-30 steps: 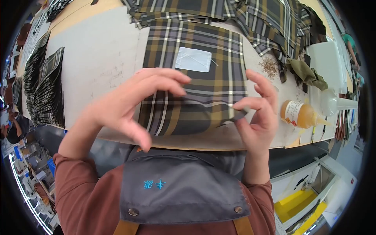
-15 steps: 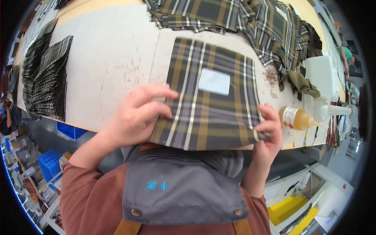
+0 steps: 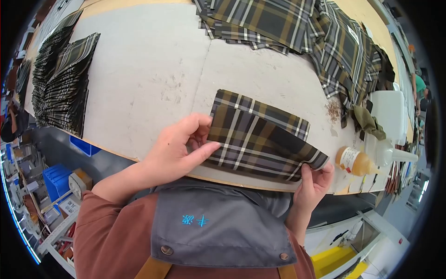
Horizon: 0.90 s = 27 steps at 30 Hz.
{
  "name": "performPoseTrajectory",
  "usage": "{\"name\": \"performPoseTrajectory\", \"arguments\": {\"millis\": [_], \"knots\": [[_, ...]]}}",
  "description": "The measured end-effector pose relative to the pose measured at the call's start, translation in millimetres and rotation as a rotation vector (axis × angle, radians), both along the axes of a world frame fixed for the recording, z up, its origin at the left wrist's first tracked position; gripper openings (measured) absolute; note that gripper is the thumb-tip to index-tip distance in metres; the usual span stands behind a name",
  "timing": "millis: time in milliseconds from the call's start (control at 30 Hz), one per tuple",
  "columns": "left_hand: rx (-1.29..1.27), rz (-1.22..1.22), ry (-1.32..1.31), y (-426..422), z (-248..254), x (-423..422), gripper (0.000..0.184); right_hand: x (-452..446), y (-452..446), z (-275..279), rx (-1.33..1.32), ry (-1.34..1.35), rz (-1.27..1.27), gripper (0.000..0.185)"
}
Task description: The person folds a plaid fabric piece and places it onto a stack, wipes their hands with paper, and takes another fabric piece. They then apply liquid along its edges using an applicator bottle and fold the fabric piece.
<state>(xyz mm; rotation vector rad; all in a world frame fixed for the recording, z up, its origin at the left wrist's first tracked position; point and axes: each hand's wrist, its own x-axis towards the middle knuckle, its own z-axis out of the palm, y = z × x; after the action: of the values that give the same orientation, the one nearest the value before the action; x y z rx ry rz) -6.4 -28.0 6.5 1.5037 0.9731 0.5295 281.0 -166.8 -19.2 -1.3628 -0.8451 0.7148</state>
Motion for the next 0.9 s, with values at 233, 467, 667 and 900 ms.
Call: {"name": "performPoseTrajectory", "arguments": {"millis": [233,467,667,900], "knots": [[0.173,0.043,0.028,10.3,-2.6,8.8,0.045,0.5,4.8,-7.9,-0.092,-0.16,-0.023,0.036],[0.563,-0.048,0.195,20.7,-14.8,11.9,0.02,-0.3,14.1,-7.5,-0.142,-0.211,-0.019,0.033],[0.503,-0.02,0.198,24.5,-18.3,12.7,0.02,-0.3,20.8,-7.6,-0.196,-0.217,-0.027,0.031],[0.493,-0.041,0.235,25.4,-18.4,12.9,0.021,-1.7,21.7,-8.8,-0.267,-0.282,-0.065,0.036]]}}
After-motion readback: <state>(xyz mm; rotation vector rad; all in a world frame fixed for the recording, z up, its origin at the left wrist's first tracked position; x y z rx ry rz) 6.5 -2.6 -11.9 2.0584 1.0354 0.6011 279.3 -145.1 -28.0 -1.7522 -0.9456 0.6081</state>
